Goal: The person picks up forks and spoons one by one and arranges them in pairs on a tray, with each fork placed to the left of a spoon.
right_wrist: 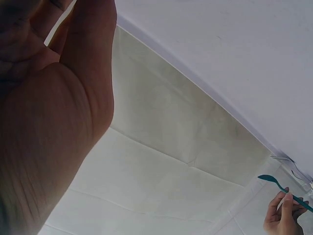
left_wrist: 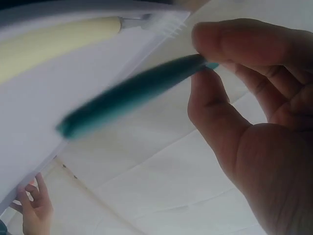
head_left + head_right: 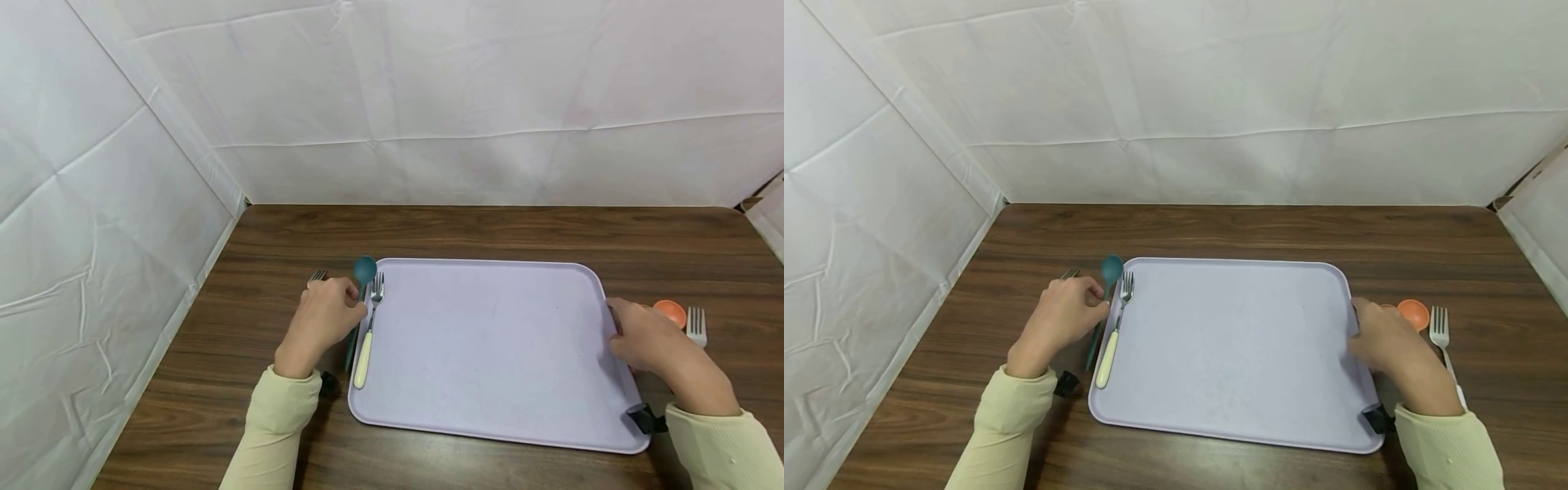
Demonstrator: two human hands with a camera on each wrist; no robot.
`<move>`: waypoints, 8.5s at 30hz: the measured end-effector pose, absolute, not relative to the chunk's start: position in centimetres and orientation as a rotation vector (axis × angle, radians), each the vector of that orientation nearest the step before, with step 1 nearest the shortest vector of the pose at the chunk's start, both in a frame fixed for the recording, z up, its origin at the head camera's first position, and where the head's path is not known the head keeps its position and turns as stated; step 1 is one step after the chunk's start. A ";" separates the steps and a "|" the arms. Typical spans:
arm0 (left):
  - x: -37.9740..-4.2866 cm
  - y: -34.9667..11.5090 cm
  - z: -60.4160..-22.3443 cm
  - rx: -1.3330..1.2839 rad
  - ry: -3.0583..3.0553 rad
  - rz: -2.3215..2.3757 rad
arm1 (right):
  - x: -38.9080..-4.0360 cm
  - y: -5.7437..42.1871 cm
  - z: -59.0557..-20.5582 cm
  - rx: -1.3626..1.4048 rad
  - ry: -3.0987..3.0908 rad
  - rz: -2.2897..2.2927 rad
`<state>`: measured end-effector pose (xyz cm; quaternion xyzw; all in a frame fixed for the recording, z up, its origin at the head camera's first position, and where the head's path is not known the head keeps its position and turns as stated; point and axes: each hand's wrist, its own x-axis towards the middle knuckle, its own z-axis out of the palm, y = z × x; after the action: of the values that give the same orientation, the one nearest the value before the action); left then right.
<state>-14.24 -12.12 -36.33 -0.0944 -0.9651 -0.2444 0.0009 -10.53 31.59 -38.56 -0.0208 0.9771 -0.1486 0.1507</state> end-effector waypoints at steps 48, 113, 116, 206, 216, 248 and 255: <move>-13.4 -10.4 -36.8 -0.622 -3.153 -0.600 | -10.8 31.4 -38.8 -0.063 2.796 -0.453; -13.5 -11.4 -36.0 -0.640 -3.136 -0.574 | -11.0 31.8 -39.0 -0.053 2.781 -0.443; -13.7 -12.1 -35.9 -0.602 -3.131 -0.600 | -11.1 31.9 -39.1 -0.072 2.792 -0.438; -14.7 -17.1 -35.4 -0.126 -3.305 -0.618 | -11.3 31.8 -39.0 -0.066 2.774 -0.455; -14.5 -16.4 -35.2 -0.217 -3.192 -0.625 | -11.3 31.9 -38.9 -0.064 2.781 -0.454; -13.4 -12.9 -34.3 -0.244 -3.124 -0.629 | -11.3 31.9 -39.0 -0.056 2.760 -0.481; -13.3 -12.1 -34.5 -0.286 -3.097 -0.638 | -11.2 31.8 -38.8 -0.042 2.769 -0.475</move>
<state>-13.30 -12.11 -34.52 -0.0900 -0.9753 -0.2009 -0.0164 -11.23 31.79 -38.83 -0.0146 0.9720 -0.1668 0.1652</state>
